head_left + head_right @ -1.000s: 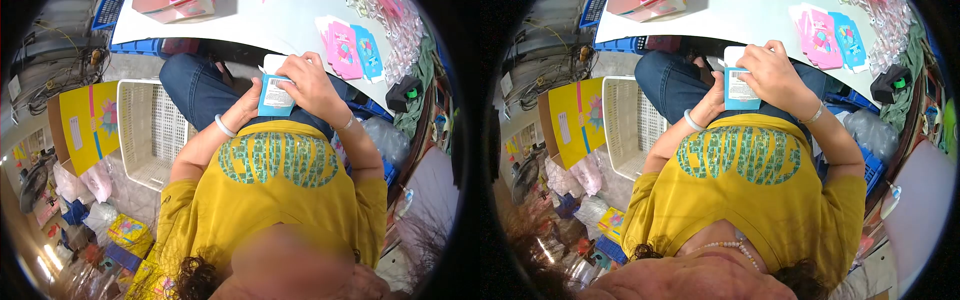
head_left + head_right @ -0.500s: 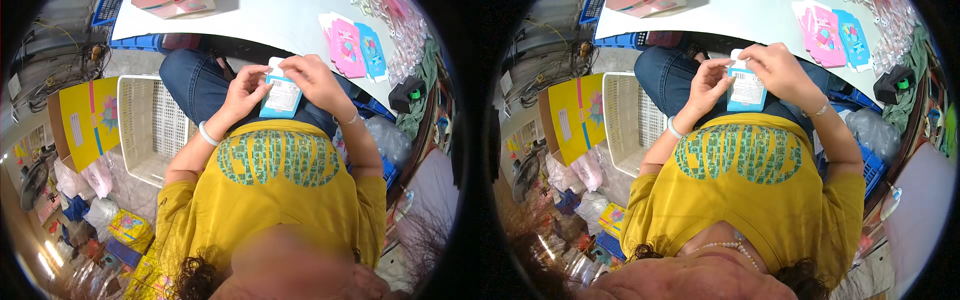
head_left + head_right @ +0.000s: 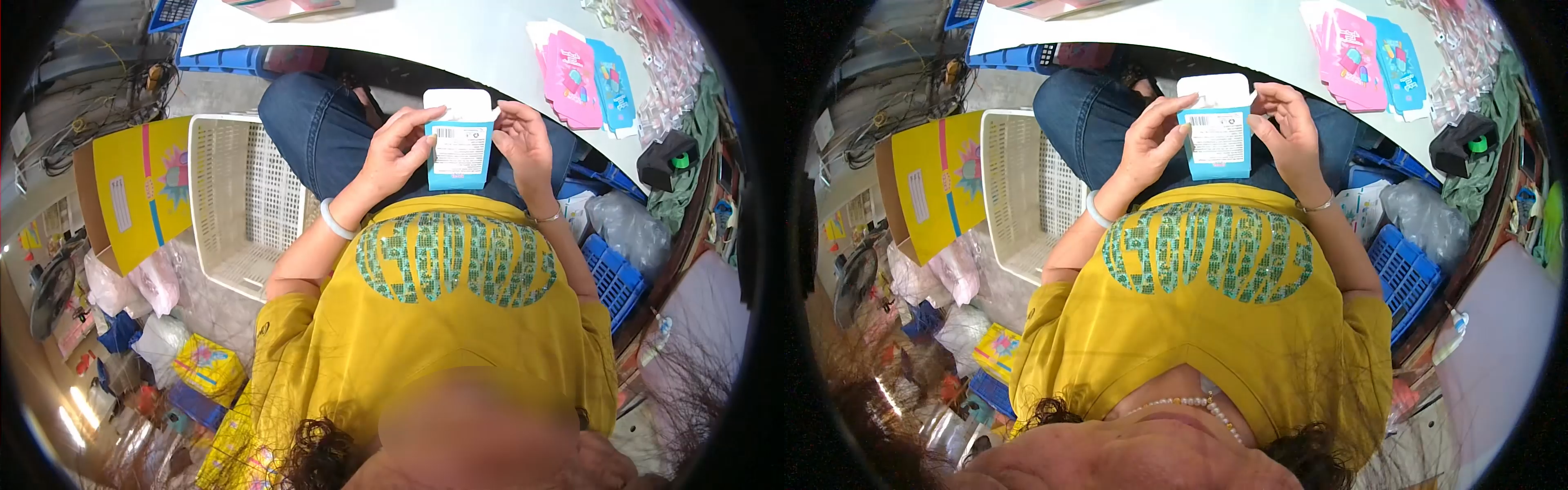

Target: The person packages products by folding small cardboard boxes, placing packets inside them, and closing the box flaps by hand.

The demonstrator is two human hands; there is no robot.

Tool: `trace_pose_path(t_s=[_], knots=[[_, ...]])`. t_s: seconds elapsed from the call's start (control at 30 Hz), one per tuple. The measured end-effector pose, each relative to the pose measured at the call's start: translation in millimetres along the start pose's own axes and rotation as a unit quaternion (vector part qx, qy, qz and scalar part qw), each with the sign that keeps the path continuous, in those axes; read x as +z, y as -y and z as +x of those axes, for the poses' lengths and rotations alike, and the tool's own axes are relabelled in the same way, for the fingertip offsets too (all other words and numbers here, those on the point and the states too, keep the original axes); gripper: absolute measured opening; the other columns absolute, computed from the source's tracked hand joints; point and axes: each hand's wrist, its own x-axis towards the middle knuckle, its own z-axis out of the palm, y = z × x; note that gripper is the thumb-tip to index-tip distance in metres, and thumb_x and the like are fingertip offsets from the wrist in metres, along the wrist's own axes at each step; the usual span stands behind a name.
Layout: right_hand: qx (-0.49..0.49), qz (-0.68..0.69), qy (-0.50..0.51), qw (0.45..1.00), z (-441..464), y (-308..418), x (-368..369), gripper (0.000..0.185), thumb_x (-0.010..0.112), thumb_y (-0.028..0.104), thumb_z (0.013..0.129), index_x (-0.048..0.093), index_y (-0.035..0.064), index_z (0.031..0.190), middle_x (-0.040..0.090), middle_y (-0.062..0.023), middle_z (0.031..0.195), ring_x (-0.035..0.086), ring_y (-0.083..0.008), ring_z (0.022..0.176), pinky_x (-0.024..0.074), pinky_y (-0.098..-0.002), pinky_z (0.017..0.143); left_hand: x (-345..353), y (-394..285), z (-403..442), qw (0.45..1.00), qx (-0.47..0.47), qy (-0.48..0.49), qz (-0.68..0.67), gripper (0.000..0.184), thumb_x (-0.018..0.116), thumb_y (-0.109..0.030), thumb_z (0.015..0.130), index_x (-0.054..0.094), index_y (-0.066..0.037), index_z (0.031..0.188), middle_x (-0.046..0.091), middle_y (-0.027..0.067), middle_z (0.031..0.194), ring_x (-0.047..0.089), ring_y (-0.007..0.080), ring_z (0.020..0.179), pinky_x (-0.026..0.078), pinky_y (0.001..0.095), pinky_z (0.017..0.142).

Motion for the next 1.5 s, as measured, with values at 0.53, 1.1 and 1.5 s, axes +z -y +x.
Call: trace_pose_path(t_s=[0.53,1.1,1.5], knots=[[0.063,-0.031,-0.035,0.997,1.9,9.6,11.7,0.014,0.061,0.001,0.089,0.062,-0.0013,0.103,0.055,-0.0009,0.088,0.053,-0.0066,0.082,0.0443,-0.0203,0.073,13.5,-3.9,9.4,0.999,-0.044,-0.031,-0.008,0.017,0.065,-0.005,0.087,0.064,-0.001,0.104,0.061,0.0030,0.090,0.057,0.0081,0.076,0.046,0.0217,0.066],[-0.036,-0.221,0.077,0.972,3.4,5.8,-7.0,0.013,0.067,0.003,0.082,0.066,-0.0003,0.095,0.066,-0.0078,0.092,0.062,-0.0146,0.082,0.0478,-0.0251,0.071,14.7,-11.7,10.6,0.993,-0.064,-0.001,0.100,0.014,0.069,-0.007,0.084,0.068,0.000,0.096,0.066,0.0063,0.092,0.061,0.0097,0.080,0.048,0.0221,0.068],[0.089,-0.205,0.092,0.970,20.0,20.0,-4.3,0.011,0.066,0.010,0.087,0.067,-0.0005,0.090,0.066,-0.0015,0.082,0.056,-0.0053,0.074,0.0452,-0.0216,0.069,6.8,-22.3,22.9,0.978,-0.209,-0.001,0.015,0.008,0.068,-0.008,0.086,0.067,0.000,0.089,0.067,0.0030,0.080,0.060,0.0068,0.075,0.050,0.0220,0.068]])
